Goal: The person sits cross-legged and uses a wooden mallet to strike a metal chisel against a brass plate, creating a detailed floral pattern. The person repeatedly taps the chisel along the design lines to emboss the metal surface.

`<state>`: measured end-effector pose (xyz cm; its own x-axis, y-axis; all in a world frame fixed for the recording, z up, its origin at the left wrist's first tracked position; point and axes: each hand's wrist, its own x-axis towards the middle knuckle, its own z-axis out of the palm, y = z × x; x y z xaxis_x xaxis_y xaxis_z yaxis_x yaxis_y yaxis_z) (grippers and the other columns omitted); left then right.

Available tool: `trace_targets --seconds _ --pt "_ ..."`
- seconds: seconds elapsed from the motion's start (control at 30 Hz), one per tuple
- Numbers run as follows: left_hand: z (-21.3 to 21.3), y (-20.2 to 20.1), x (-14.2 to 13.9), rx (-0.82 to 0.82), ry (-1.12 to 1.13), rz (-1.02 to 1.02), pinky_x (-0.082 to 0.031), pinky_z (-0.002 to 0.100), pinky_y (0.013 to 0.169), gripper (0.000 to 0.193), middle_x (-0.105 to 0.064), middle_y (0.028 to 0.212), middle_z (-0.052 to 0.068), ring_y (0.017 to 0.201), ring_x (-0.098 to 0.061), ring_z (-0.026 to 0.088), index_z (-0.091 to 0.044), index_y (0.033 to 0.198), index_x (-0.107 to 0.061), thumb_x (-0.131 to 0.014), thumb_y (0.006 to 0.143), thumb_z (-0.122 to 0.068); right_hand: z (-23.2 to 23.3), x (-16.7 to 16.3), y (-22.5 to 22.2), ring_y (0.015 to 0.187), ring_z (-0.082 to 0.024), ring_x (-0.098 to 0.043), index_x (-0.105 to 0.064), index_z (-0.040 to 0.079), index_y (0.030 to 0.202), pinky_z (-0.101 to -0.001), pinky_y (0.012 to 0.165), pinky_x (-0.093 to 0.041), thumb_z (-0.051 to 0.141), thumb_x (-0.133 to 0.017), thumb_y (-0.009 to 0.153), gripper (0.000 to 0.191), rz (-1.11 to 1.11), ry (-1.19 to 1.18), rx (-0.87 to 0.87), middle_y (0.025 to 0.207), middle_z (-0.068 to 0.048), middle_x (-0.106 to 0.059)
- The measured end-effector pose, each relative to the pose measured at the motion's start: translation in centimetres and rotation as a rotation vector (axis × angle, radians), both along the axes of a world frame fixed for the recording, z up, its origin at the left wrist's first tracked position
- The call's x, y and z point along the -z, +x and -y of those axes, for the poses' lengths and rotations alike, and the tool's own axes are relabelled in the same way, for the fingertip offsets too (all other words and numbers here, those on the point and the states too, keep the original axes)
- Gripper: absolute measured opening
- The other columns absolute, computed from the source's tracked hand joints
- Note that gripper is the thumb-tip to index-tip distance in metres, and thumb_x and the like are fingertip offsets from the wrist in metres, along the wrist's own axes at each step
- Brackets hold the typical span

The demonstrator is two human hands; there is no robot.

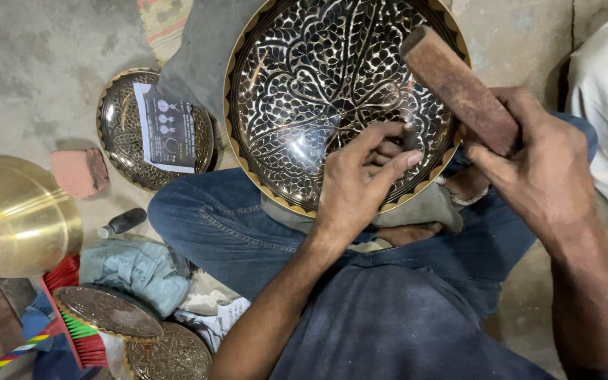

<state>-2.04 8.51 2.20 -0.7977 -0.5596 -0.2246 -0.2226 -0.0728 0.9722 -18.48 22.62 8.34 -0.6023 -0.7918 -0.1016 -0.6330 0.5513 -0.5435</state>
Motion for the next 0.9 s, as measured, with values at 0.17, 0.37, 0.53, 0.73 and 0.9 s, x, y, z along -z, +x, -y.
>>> trace_targets --seconds 0.17,0.37,0.53,0.73,0.9 --pt "-0.1 -0.1 0.4 0.023 -0.027 -0.023 -0.070 0.028 0.077 0.037 -0.074 0.105 0.007 0.095 -0.077 0.014 -0.006 0.128 -0.065 -0.072 0.097 -0.026 0.7 -2.1 -0.6 0.080 -0.029 -0.075 -0.060 0.005 0.131 -0.0410 0.074 -0.059 0.020 -0.079 0.089 0.048 -0.069 0.451 -0.098 0.095 -0.017 -0.074" --pt "0.0 0.3 0.7 0.041 -0.076 -0.024 -0.070 0.029 0.079 0.033 -0.076 0.102 0.008 0.093 -0.078 0.015 -0.005 0.122 -0.070 -0.074 0.097 -0.026 -0.2 -2.8 -1.5 0.087 -0.027 -0.074 -0.064 0.007 0.120 -0.0419 0.082 -0.057 0.019 -0.079 0.080 0.045 -0.397 0.465 -0.308 0.093 -0.011 -0.073" --pt "-0.1 0.0 0.5 0.005 -0.044 -0.054 -0.070 0.028 0.078 0.040 -0.074 0.111 0.009 0.097 -0.077 0.014 -0.003 0.129 -0.066 -0.074 0.096 -0.024 -0.2 -2.7 -2.2 0.085 -0.027 -0.073 -0.065 0.006 0.121 -0.0401 0.079 -0.058 0.013 -0.080 0.084 0.041 -0.211 0.505 -0.141 0.092 -0.015 -0.073" --pt "0.0 0.1 0.1 0.006 -0.061 -0.056 -0.069 0.028 0.079 0.041 -0.074 0.113 0.011 0.097 -0.077 0.015 -0.003 0.132 -0.066 -0.074 0.097 -0.025 0.6 -2.1 -3.5 0.092 -0.028 -0.071 -0.060 0.000 0.117 -0.0383 0.082 -0.059 0.006 -0.075 0.090 0.031 -0.010 0.065 -0.060 0.101 -0.018 -0.069" --pt "0.1 0.1 0.0 0.008 -0.058 -0.053 -0.070 0.028 0.078 0.044 -0.075 0.111 0.010 0.096 -0.077 0.015 -0.004 0.133 -0.066 -0.074 0.096 -0.027 -1.1 -0.6 -5.4 0.086 -0.029 -0.075 -0.064 0.003 0.114 -0.0411 0.079 -0.061 0.009 -0.086 0.077 0.044 -0.220 0.643 -0.337 0.093 -0.016 -0.074"
